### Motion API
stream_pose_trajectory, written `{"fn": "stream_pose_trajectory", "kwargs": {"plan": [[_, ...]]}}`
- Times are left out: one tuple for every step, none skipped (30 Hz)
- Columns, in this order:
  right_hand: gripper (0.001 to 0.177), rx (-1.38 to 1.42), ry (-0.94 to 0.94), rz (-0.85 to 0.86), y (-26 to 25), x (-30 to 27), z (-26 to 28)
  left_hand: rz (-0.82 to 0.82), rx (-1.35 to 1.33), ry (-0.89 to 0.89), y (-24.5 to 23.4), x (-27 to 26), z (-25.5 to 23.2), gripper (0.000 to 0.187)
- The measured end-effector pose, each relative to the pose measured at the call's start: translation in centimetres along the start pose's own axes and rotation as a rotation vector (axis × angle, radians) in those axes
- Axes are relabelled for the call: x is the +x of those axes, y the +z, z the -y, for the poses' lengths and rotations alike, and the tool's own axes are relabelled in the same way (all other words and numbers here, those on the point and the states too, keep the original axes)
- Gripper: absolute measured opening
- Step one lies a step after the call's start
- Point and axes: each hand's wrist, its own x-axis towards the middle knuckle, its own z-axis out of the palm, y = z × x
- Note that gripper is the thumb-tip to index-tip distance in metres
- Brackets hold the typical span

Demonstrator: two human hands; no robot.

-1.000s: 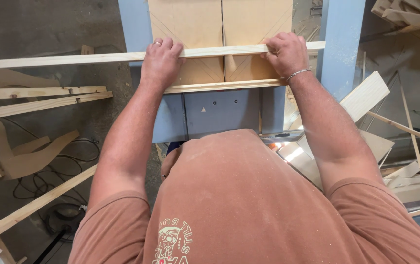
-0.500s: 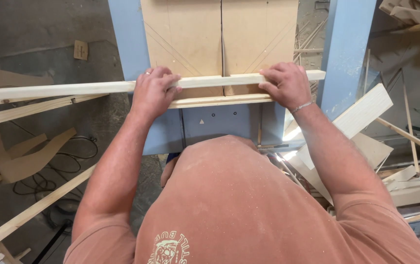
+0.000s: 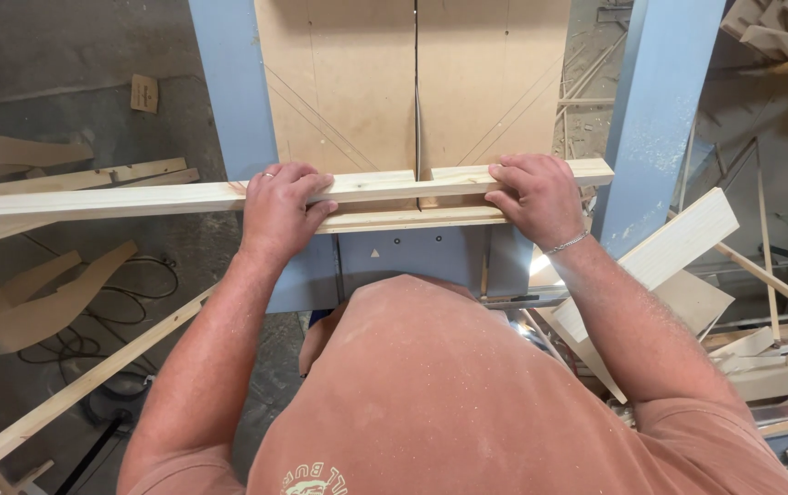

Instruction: Cutting wooden slats using a table saw and a crosscut sled

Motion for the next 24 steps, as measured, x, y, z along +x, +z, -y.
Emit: {"fn": "stream_pose_trajectory", "kwargs": {"plan": [[0.035,-0.002,0.012,0.015,0.0,0.0,0.0,0.008,-0.008,-0.006,-0.1,0.0,-0.1,0.040],[0.035,-0.001,0.013,0.016,0.0,0.0,-0.1,0.009,-0.007,-0.006,-0.1,0.1,-0.1,0.040],[0.035,0.000,0.017,0.024,0.1,-0.1,-0.2,0.017,-0.010,-0.014,-0.1,0.1,-0.1,0.040],[0.035,0.001,0.022,0.030,0.2,-0.1,-0.2,0.024,-0.013,-0.019,-0.1,0.1,-0.1,0.040],[0.035,0.001,0.024,0.027,0.1,0.0,-0.1,0.024,-0.011,-0.016,-0.1,0.2,0.0,0.040],[0.034,0.006,0.016,0.020,-0.2,0.0,0.1,0.028,-0.011,-0.016,0.0,0.1,0.1,0.040],[0.034,0.010,0.007,0.013,-0.4,0.1,0.2,0.032,-0.011,-0.016,0.0,0.1,0.1,0.040],[0.034,0.010,0.008,0.011,-0.4,0.0,0.2,0.031,-0.010,-0.014,0.1,0.1,0.2,0.040],[0.034,0.012,0.006,0.013,-0.4,0.0,0.3,0.025,-0.001,-0.002,0.2,0.1,0.2,0.039],[0.033,0.013,0.005,0.014,-0.5,-0.1,0.3,0.018,0.009,0.011,0.3,0.0,0.3,0.037],[0.033,0.013,0.006,0.013,-0.6,-0.1,0.4,0.018,0.009,0.013,0.0,0.1,0.1,0.037],[0.033,0.015,0.009,0.020,-0.6,-0.1,0.4,0.018,0.013,0.020,-0.3,0.1,0.0,0.035],[0.032,0.017,0.013,0.028,-0.7,-0.1,0.5,0.018,0.017,0.027,-0.5,0.1,-0.2,0.034],[0.032,0.016,0.013,0.027,-0.9,-0.1,0.5,0.018,0.017,0.029,-0.7,0.0,-0.2,0.034],[0.032,0.017,0.015,0.036,-1.0,-0.1,0.5,0.020,0.027,0.037,-0.9,0.0,-0.2,0.032],[0.031,0.019,0.017,0.046,-1.1,-0.2,0.5,0.025,0.036,0.045,-1.0,-0.1,-0.3,0.031],[0.031,0.019,0.018,0.047,-1.3,-0.4,0.6,0.026,0.036,0.045,-1.3,-0.2,-0.6,0.031],[0.031,-0.011,0.023,0.083,-1.6,-0.4,0.6,0.030,0.030,0.054,-1.7,-0.2,-0.9,0.030],[0.031,-0.041,0.028,0.120,-1.8,-0.4,0.5,0.035,0.025,0.063,-2.0,-0.2,-1.1,0.030],[0.031,-0.040,0.030,0.122,-2.1,-0.4,0.6,0.037,0.024,0.063,-2.0,-0.6,-1.3,0.030],[0.029,-0.034,0.023,0.137,-2.4,-0.4,0.8,0.064,0.022,0.064,-2.0,-0.9,-1.4,0.041],[0.028,-0.028,0.016,0.154,-2.7,-0.4,0.9,0.091,0.019,0.064,-2.1,-1.3,-1.6,0.053],[0.028,-0.027,0.018,0.156,-2.8,-0.6,0.9,0.095,0.018,0.064,-2.1,-1.6,-1.7,0.053],[0.029,-0.018,0.019,0.179,-2.9,-0.8,0.9,0.094,0.048,0.080,-2.1,-1.9,-1.8,0.059]]}}
